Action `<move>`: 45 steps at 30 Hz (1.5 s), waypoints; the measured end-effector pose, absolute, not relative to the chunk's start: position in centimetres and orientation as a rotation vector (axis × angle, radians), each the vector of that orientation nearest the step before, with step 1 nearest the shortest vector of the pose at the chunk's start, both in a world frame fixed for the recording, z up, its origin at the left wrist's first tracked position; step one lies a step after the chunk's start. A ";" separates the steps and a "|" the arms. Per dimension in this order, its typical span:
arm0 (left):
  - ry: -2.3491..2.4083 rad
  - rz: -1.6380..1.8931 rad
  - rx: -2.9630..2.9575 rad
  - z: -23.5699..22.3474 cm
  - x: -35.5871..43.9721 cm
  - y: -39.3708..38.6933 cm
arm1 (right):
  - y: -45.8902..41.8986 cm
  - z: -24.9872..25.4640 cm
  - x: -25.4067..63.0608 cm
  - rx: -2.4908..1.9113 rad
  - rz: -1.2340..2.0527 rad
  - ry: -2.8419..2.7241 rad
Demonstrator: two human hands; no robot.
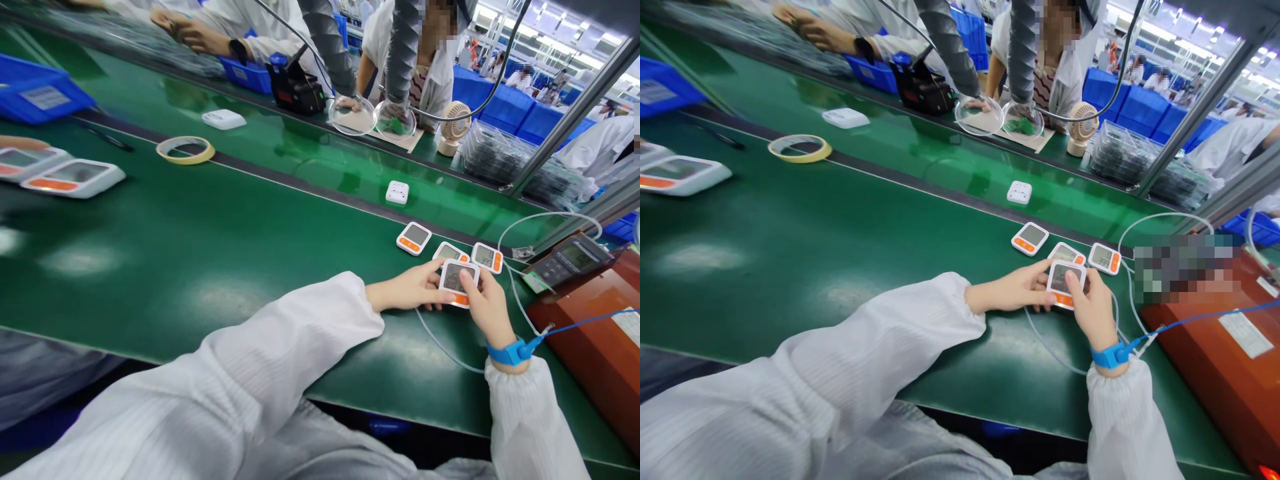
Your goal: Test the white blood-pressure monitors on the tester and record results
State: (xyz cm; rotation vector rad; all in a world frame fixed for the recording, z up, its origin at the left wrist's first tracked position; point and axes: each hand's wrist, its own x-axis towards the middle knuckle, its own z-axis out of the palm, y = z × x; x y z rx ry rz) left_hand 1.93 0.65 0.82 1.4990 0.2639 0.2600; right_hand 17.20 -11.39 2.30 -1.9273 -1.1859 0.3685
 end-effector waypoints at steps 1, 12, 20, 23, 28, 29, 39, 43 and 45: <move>0.231 0.230 1.407 0.7 2.1 0.2 | -11.2 2.1 17.0 -1.876 0.393 -1.167; 0.347 0.396 1.125 0.0 1.9 3.3 | -10.8 1.2 16.6 -1.703 0.474 -1.338; 0.298 0.246 1.235 1.0 1.1 3.5 | -10.9 1.3 16.1 -1.972 0.358 -1.375; 0.344 0.360 1.228 1.1 0.9 4.7 | -10.9 1.1 15.7 -1.966 0.545 -1.577; 0.528 0.745 1.146 0.3 0.2 8.6 | -11.0 0.8 15.3 -1.874 0.507 -1.670; 0.590 0.814 1.145 0.1 0.0 9.4 | -11.0 0.7 15.4 -1.869 0.467 -1.654; 1.053 0.867 1.404 -1.1 -1.0 12.1 | -7.6 -0.4 18.6 -2.098 -0.043 -1.593; 1.165 0.806 1.834 -1.1 -1.7 12.5 | -7.4 -1.5 19.0 -2.133 -0.046 -1.592; 1.210 0.799 2.016 -0.8 -2.0 12.4 | -7.5 -1.8 19.0 -2.169 -0.052 -1.541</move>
